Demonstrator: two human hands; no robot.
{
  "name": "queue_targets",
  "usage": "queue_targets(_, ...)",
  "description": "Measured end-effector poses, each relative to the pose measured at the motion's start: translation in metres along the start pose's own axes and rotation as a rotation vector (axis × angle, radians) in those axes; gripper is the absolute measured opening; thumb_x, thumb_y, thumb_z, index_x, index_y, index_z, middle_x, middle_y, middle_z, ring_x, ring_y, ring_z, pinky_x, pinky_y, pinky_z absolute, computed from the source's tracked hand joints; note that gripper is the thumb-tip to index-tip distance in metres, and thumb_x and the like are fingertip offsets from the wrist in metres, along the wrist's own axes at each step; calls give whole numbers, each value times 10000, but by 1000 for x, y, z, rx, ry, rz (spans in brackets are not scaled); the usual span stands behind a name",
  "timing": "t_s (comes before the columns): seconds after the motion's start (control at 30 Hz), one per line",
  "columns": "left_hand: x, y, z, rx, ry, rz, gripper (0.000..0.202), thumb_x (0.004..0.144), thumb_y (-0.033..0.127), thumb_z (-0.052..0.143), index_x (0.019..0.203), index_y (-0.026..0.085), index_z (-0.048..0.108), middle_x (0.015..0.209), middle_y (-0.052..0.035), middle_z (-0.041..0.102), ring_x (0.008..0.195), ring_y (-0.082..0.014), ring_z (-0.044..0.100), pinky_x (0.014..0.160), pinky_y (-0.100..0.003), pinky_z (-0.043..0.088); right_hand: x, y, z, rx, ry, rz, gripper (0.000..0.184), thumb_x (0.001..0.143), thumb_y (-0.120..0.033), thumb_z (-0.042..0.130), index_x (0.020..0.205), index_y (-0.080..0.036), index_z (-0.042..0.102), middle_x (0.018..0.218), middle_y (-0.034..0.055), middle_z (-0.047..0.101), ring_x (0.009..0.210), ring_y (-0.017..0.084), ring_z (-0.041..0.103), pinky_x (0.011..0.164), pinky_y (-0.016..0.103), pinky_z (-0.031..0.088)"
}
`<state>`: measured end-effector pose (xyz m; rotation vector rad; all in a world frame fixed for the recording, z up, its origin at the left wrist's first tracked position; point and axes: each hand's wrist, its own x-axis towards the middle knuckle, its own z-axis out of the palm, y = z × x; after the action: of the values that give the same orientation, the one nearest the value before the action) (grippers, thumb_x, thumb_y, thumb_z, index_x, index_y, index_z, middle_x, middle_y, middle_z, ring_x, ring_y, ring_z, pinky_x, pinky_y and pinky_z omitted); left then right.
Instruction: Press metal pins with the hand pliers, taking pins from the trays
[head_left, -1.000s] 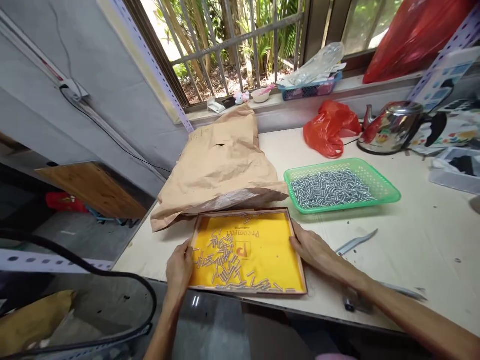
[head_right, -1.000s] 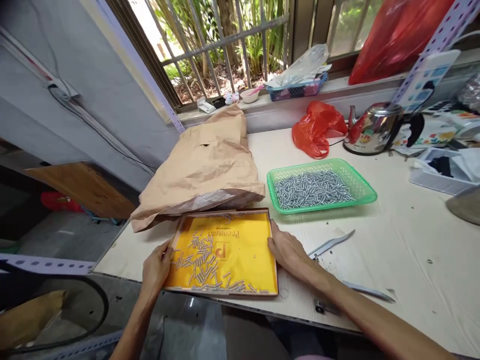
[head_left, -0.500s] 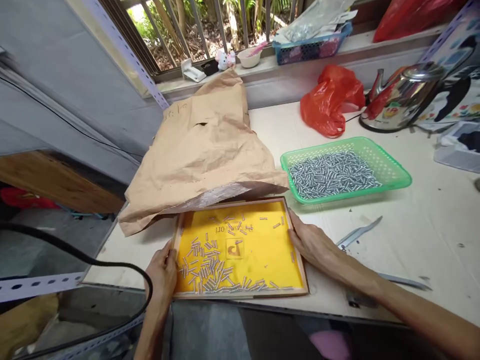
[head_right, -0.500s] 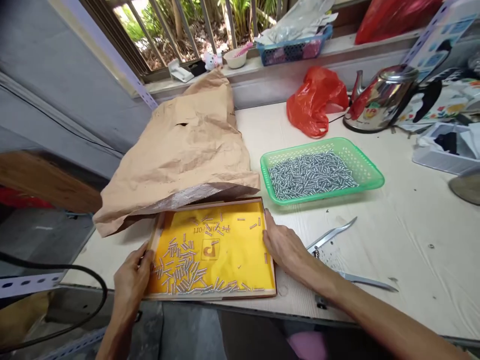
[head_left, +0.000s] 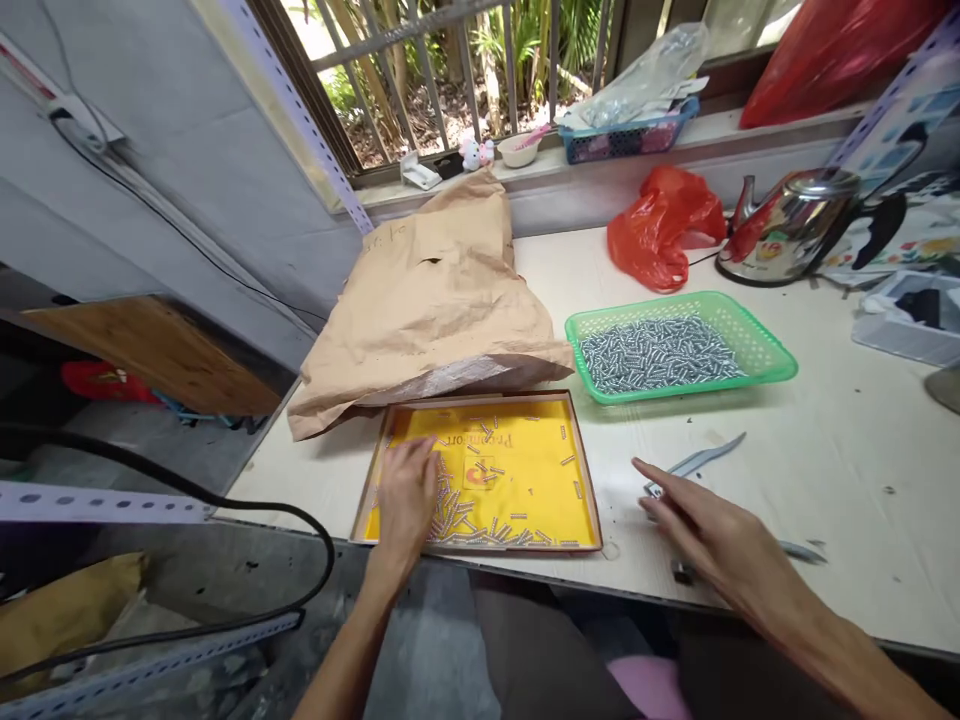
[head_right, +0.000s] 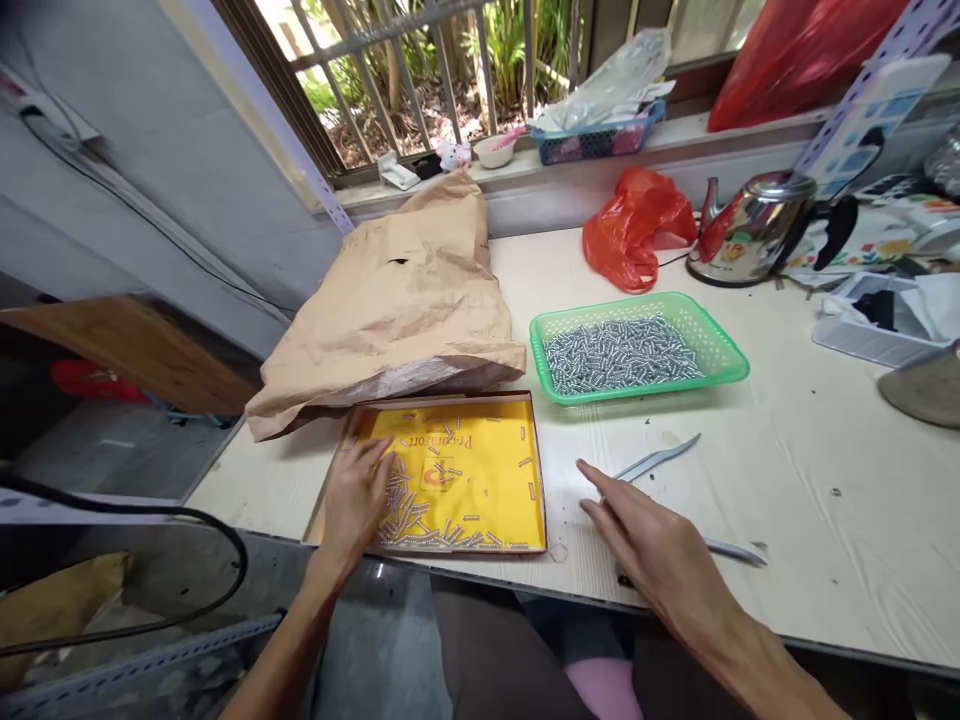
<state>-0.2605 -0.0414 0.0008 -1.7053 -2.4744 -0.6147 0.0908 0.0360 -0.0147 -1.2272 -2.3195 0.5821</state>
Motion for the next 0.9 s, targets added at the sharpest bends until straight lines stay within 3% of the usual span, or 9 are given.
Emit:
queue_targets(0.07,10,19,6,-46,-51,62,325,946,266,435,1116,153,688,1052,-95,674,997,-239,562,907,-357,453,-24,20,-11,-16,82,-34,395,958,-402,446,1311,-260,553,1170,43,677,975,202,668,795,287,518)
queue_targets(0.2,36,50,20,-91,-119,165,297,936,221,466,1105,143,698,1017,-92,690,958,-231,553,860,-350,464,-60,67,-26,-138,230,-39,366,943,-390,475,1254,-239,594,1009,40,698,897,207,649,818,331,491)
queue_targets(0.37,62,86,49,-116,-226,318,294,923,174,465,1090,178,708,1069,-77,683,997,-218,534,879,-336,447,-83,105,-23,-212,339,-63,294,929,-344,510,1157,-212,642,914,49,691,821,203,618,825,357,471)
queue_targets(0.57,72,116,77,13,-338,320,323,943,200,410,1024,180,723,1008,-106,669,979,-237,537,837,-332,425,-86,108,-8,-273,474,-92,252,912,-230,527,1127,-176,649,852,57,683,794,199,605,838,361,463)
queue_targets(0.77,71,124,80,91,-331,241,331,938,197,406,1069,178,709,1014,-130,642,981,-246,539,825,-344,424,-85,112,-1,-296,525,-107,255,882,-195,547,1107,-161,663,852,56,683,825,196,611,861,361,455)
queue_targets(0.9,64,127,72,8,-375,445,294,939,244,446,1052,227,717,971,-85,630,969,-222,513,815,-314,421,-85,112,0,-305,527,-103,236,885,-179,543,1083,-156,669,843,60,686,830,196,605,848,351,448)
